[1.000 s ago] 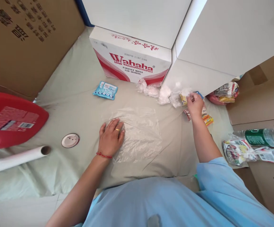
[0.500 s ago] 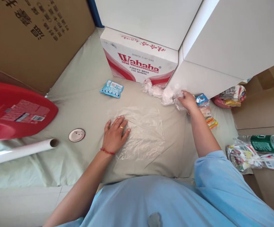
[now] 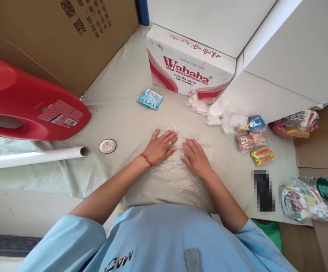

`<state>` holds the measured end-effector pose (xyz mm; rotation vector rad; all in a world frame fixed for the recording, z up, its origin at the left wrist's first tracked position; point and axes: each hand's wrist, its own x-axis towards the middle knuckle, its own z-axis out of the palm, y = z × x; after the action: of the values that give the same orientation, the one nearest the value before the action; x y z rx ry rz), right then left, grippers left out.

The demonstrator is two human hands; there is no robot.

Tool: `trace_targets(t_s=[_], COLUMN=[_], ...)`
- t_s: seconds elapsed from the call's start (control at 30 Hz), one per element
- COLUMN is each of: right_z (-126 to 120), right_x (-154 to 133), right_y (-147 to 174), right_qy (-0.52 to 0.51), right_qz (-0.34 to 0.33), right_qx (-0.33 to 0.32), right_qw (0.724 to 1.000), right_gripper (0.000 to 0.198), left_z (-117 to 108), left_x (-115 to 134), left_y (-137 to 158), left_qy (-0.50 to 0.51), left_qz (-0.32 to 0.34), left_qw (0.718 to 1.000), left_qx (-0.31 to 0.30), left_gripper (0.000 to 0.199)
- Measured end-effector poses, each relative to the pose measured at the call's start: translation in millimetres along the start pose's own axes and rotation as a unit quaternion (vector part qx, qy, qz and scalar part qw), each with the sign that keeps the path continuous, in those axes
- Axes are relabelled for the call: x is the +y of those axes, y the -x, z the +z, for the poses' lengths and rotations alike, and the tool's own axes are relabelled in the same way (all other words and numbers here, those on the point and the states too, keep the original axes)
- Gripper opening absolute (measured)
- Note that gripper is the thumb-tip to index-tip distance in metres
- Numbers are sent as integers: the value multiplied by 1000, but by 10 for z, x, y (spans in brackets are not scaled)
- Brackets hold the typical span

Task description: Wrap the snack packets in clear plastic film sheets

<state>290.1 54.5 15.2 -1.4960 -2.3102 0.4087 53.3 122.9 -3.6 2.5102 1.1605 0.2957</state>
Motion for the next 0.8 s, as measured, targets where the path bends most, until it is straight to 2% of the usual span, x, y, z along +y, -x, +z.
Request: trace_targets(t_s=[0.1,0.17,0.27,0.33,0.4,0.47,0.57,0.7,0.8], right_z=[172,177,156,153,153,150,142,135,134], right_x=[43,100,124,106,87,78,84,96,93], right_y=[-56,-47,-24,-22,-30,-39,-43,-39,-39], right_qy=[39,50,53,50,44,38,33,29,25], right_qz=[25,42,51,53,57,62,64,58,59], right_qx=[-43,-41,-38,-38,-37,-37,-35,-28,-25], right_qw=[998,997,997,997,997,997,997,998,998], right_gripper=[54,54,54,54,54,53,52,51,51], left_z=[-81,-175,-302,-331,-297,-223,-136,-201,-294], left_x=[-222,-428,-601,-519,-286,4,297,259,150], left_y=[120,276,558,711,801,827,806,864,991], left_qy=[-40,-61,-70,-61,-50,-53,-15,115,173], left_qz=[-11,-69,-193,-277,-327,-327,-325,-350,-401], left_qw=[999,996,974,947,931,934,935,913,892], left_qx=[-1,22,98,151,157,131,141,173,121], left_gripper=[55,58,65,63,57,53,43,32,32])
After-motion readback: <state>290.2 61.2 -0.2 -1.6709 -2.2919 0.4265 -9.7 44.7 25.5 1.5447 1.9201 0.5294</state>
